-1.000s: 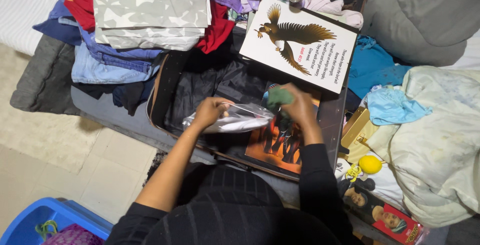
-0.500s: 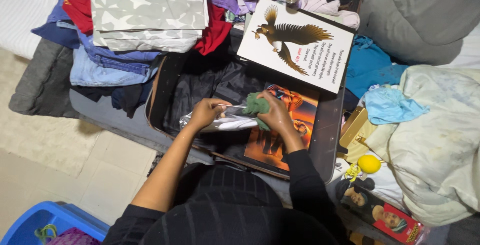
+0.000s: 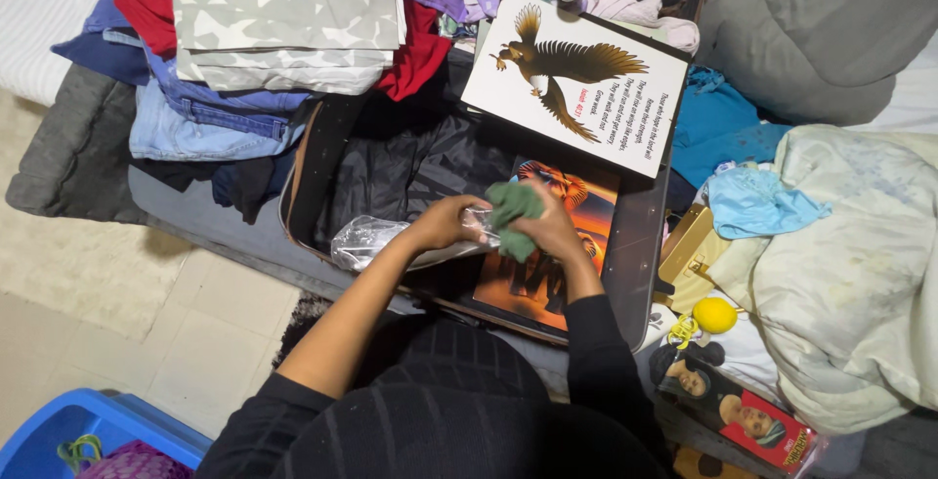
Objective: The person wipes down several framed posters and a dark rectangular object using a green cloth while they are placed inside a suitcase.
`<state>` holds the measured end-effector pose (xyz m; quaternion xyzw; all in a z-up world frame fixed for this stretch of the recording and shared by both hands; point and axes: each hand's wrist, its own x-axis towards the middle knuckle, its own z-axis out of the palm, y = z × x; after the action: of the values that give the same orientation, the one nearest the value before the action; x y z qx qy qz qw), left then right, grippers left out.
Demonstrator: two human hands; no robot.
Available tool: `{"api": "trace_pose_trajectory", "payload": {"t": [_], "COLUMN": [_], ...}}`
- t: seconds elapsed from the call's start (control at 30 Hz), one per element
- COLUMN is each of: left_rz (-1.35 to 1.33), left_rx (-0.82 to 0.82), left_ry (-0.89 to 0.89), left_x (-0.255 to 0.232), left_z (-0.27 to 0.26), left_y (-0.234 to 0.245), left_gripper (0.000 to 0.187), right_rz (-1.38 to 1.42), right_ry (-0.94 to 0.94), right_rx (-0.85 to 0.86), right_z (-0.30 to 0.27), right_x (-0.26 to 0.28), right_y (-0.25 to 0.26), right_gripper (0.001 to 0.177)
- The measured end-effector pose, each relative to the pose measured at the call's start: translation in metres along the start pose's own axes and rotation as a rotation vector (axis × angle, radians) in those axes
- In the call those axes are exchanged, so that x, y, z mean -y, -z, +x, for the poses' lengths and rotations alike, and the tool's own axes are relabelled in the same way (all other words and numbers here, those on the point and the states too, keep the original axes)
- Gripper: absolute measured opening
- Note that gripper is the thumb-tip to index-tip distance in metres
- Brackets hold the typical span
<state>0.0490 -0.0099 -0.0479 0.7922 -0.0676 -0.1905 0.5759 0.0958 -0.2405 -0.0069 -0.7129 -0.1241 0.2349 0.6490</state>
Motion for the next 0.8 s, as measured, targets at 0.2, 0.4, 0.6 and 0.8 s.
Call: {"api": "trace_pose_trajectory", "payload": {"t": [0.2, 0.4, 0.6, 0.8], "left_rz": [-0.316, -0.462, -0.596, -0.848], "left_rx": [-0.007, -0.097, -0.124, -0.118], "left_ry": [0.237, 0.383, 0.301, 0.521], "left_x": [0.011, 0.017, 0.053, 0.011], "left_z": [-0.002, 0.002, 0.013, -0.008], "left_y": [-0.001, -0.004, -0.013, 0.006], "left_gripper": [0.026, 0.024, 0.024, 0.032], "right_rz": [0.071, -0.15, -0.736, -0.762], "right_ry": [0.112, 0.131, 0.453, 0.327], "right_rx": [-0.341, -0.428, -0.251, -0.357], "right_z": [-0.02, -0.039, -0.035, -0.039], "right_x": [0.012, 0.052, 0.05, 0.017], "right_y": [0.024, 0.007, -0.073, -0.047], "right_gripper": [0.06, 0.065, 0.052, 0.045]}}
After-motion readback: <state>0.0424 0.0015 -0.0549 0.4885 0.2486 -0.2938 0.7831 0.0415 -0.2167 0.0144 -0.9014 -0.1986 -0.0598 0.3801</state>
